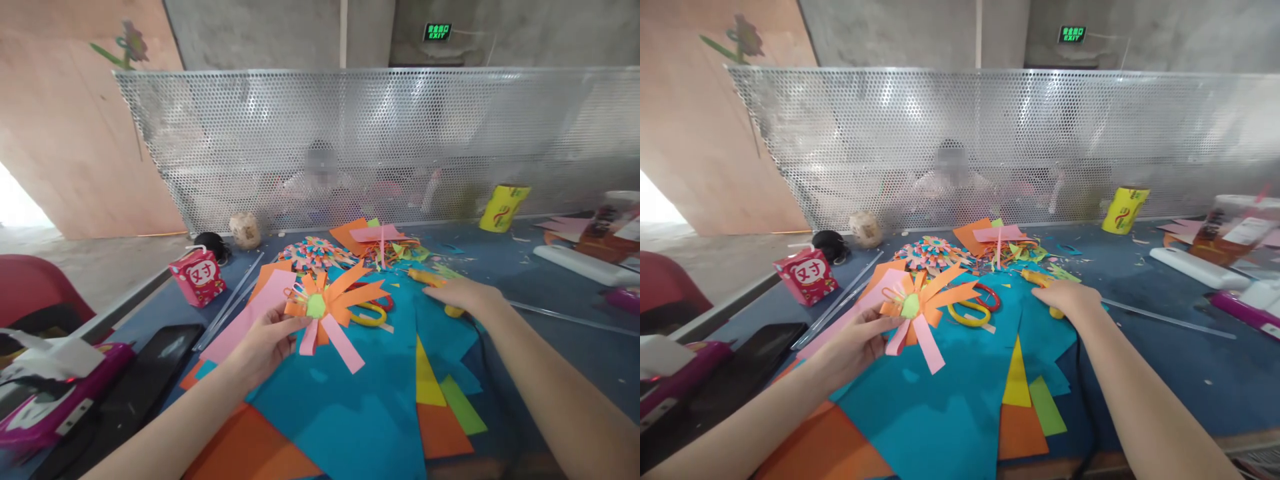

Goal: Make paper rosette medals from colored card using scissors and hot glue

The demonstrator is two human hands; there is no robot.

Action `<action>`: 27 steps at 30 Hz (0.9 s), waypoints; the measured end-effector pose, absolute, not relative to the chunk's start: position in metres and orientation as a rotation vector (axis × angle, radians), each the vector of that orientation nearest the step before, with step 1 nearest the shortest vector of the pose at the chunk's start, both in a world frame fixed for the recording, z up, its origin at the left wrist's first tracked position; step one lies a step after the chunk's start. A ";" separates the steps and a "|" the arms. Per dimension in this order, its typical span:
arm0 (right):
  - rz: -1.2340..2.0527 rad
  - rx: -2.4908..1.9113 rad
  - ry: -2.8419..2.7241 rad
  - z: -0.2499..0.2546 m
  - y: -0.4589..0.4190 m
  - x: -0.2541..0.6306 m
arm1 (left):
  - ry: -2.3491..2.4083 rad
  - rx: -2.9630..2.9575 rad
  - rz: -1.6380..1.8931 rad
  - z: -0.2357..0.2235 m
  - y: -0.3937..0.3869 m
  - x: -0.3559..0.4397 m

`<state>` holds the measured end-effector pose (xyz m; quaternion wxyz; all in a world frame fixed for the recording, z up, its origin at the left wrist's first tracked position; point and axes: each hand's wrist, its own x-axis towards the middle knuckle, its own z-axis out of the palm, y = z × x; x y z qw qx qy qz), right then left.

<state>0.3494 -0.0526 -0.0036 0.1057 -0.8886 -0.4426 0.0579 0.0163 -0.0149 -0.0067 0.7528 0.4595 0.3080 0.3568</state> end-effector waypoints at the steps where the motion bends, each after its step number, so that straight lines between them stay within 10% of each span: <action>1: 0.212 -2.639 -1.276 -0.003 -0.052 0.351 | 0.677 0.999 0.777 -0.007 -0.014 0.017; 6: 0.351 -2.568 -1.106 0.011 -0.058 0.343 | 0.705 0.997 0.782 -0.006 -0.015 0.017; 27: -1.089 -1.282 -1.949 -0.004 -0.070 0.244 | 0.852 0.933 1.001 -0.005 -0.012 0.011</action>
